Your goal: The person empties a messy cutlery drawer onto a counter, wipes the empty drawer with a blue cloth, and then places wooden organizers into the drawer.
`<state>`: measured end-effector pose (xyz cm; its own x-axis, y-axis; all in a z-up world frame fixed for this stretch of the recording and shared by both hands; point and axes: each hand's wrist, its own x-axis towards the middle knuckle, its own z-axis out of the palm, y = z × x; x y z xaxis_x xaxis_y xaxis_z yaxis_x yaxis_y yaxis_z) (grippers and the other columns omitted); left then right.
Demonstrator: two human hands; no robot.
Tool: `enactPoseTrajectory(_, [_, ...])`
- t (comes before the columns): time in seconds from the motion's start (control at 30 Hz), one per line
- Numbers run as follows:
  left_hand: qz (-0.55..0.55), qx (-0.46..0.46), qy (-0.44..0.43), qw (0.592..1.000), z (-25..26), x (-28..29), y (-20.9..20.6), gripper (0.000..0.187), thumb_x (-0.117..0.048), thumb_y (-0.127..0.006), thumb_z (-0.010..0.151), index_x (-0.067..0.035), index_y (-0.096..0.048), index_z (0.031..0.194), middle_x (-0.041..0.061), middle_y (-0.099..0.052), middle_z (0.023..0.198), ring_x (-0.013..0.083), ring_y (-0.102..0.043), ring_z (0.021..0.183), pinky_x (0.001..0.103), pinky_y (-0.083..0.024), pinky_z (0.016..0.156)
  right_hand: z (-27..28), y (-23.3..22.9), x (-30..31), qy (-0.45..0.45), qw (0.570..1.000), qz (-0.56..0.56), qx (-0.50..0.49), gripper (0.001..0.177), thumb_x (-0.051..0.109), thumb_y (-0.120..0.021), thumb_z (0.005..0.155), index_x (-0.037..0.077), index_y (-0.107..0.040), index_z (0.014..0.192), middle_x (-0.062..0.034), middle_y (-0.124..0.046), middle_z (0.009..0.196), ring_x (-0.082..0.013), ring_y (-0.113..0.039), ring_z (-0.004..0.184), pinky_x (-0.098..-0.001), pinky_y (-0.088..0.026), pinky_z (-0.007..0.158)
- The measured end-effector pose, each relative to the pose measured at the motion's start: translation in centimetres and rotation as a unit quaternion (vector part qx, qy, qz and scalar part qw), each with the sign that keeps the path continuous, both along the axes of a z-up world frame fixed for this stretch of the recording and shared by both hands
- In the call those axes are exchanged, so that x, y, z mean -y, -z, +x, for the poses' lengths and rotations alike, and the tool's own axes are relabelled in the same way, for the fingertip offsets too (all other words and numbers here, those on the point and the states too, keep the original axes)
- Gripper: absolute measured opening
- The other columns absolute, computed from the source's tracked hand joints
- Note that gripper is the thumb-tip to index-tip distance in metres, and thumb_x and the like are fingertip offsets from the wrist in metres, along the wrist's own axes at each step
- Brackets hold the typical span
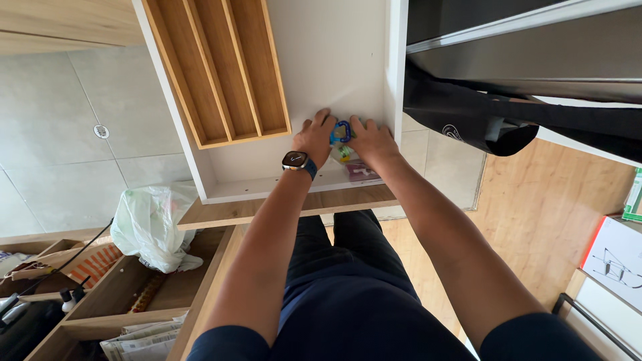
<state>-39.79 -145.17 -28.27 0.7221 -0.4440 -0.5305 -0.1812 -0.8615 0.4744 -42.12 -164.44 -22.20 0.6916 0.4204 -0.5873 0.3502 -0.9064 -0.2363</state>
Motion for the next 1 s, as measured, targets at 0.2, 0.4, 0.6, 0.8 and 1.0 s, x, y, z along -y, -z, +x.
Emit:
enactPoseTrajectory(0.2, [-0.009,-0.045,-0.02,0.999,-0.5,0.5,-1.1,0.082,-0.019,-0.084,0.077,-0.036,-0.048,0.148,-0.002,-0.034,0.152,0.0377,-0.058,0.125,0.056,-0.063,0.093,-0.4,1.0,-0.5,0.067,0.998,-0.005,-0.018,0.024,0.02,-0.06,0.102,0.019,-0.065,0.125,-0.0166,-0.038,0.155,-0.0498,-0.057,0.109,-0.0587,-0.053,0.072])
enactPoseTrajectory(0.4, [-0.017,-0.046,-0.048,0.998,-1.1,0.6,-0.5,0.064,-0.014,-0.082,0.078,-0.032,-0.057,0.134,-0.001,-0.04,0.142,0.0375,-0.063,0.117,0.056,-0.063,0.093,2.0,-1.3,-1.8,0.317,0.926,-0.018,-0.206,0.062,0.038,-0.046,0.101,0.036,-0.025,0.16,-0.0185,-0.047,0.147,-0.059,-0.063,0.11,-0.0661,-0.056,0.086])
enactPoseTrajectory(0.6, [-0.014,0.026,-0.043,0.999,-1.8,0.7,0.4,0.056,-0.02,-0.086,0.073,-0.034,-0.06,0.121,-0.004,-0.044,0.135,0.0363,-0.068,0.106,0.055,-0.063,0.087,0.3,-2.6,-1.4,0.252,0.952,-0.017,-0.176,0.052,0.031,-0.049,0.102,0.033,-0.037,0.153,-0.0179,-0.045,0.15,-0.0577,-0.061,0.117,-0.0659,-0.057,0.086])
enactPoseTrajectory(0.8, [0.022,0.058,-0.125,0.99,-3.4,0.6,1.0,0.043,-0.039,-0.087,0.068,-0.034,-0.062,0.104,-0.009,-0.053,0.121,0.031,-0.074,0.089,0.051,-0.065,0.076,-0.1,-1.4,-0.1,0.114,0.989,0.01,-0.096,0.035,0.018,-0.053,0.104,0.025,-0.06,0.137,-0.0184,-0.041,0.153,-0.0558,-0.057,0.123,-0.0633,-0.06,0.082])
enactPoseTrajectory(1.0, [0.005,-0.08,-0.196,0.977,-3.3,-1.5,-1.3,0.043,-0.045,-0.081,0.073,-0.033,-0.062,0.109,-0.01,-0.056,0.125,0.035,-0.075,0.1,0.054,-0.062,0.087,0.1,-2.3,0.3,0.089,0.994,0.033,-0.049,0.032,0.007,-0.057,0.1,0.022,-0.07,0.126,-0.0141,-0.036,0.156,-0.051,-0.052,0.128,-0.0614,-0.062,0.081])
